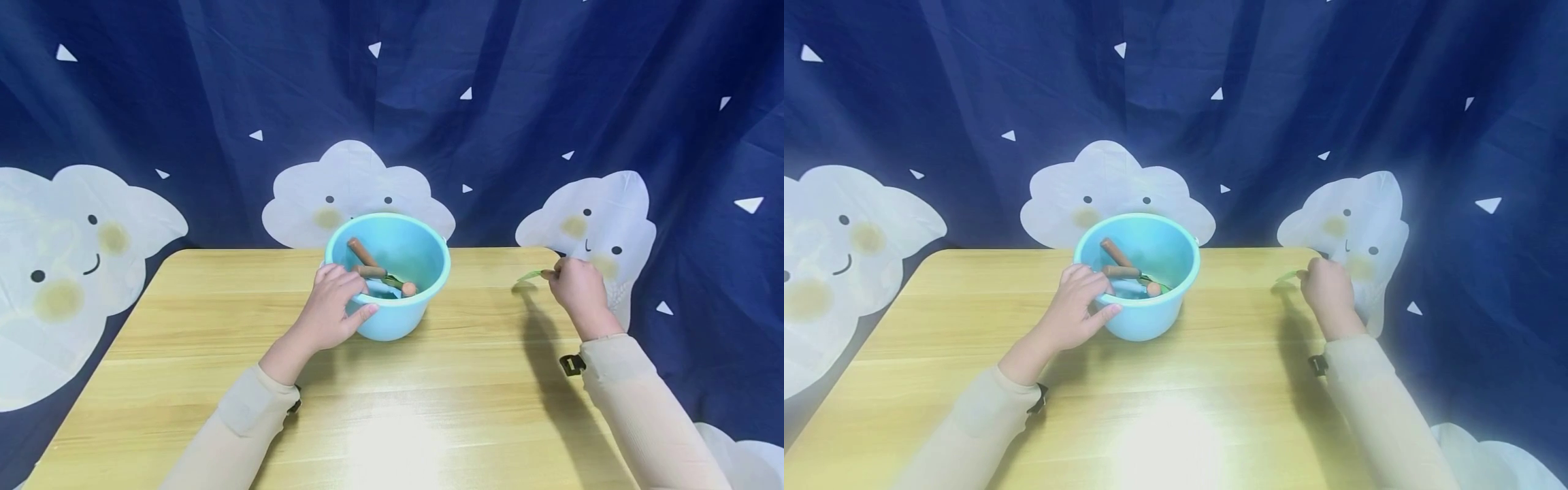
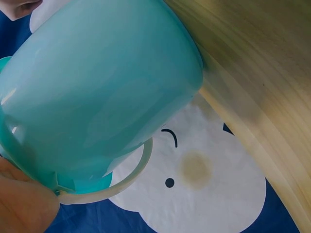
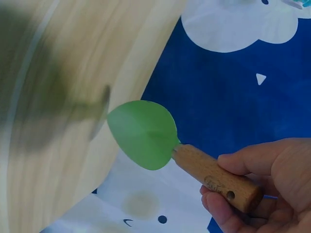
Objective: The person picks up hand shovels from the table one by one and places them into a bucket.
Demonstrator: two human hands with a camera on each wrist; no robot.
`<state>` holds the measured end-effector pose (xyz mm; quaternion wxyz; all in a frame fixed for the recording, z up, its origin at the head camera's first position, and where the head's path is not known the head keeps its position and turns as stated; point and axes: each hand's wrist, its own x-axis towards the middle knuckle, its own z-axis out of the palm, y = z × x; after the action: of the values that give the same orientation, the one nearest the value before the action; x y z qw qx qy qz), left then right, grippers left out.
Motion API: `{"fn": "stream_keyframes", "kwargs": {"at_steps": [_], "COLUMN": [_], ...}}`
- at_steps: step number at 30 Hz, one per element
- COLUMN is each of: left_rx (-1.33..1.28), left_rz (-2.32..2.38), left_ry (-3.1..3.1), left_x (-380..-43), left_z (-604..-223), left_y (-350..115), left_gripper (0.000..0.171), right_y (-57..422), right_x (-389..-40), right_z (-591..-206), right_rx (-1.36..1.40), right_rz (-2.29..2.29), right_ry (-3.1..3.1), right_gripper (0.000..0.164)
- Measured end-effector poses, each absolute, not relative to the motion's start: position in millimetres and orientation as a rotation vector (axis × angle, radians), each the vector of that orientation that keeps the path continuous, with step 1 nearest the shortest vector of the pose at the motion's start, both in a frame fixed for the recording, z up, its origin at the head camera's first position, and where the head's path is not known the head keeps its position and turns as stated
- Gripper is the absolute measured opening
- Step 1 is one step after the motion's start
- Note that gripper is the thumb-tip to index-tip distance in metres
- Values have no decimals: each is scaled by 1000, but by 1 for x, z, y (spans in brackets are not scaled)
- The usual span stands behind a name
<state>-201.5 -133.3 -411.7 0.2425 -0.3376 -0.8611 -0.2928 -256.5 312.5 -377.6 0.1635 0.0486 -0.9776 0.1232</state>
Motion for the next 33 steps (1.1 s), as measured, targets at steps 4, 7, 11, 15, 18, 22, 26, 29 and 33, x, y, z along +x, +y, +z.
{"fn": "stream_keyframes", "kwargs": {"at_steps": [4,7,11,15,18,22,26,29,33], "left_rx": [-925,-925,-923,-921,-922,-922,-922,-922,-920], "left_rz": [-797,-796,-798,-804,-804,-801,-801,-802,-797], "left_ry": [-2337,-2337,-2348,-2356,-2358,-2362,-2364,-2364,-2370], "left_x": [-202,-203,-203,-202,-201,-201,-201,-200,-200], "left_z": [-412,-414,-413,-412,-412,-411,-411,-410,-410], "left_y": [-133,-133,-133,-133,-133,-133,-133,-133,-132], "left_gripper": [44,46,45,39,36,33,32,32,31], "right_y": [309,306,302,299,297,294,291,288,284], "right_x": [-255,-254,-252,-251,-250,-248,-247,-246,-243], "right_z": [-373,-370,-366,-363,-361,-358,-354,-352,-349], "right_rx": [144,127,115,134,150,169,181,188,205], "right_rz": [355,365,372,360,351,345,336,332,320], "right_ry": [-2807,-2824,-2852,-2876,-2896,-2920,-2944,-2963,-2974], "right_gripper": [49,42,32,36,40,36,34,38,43]}}
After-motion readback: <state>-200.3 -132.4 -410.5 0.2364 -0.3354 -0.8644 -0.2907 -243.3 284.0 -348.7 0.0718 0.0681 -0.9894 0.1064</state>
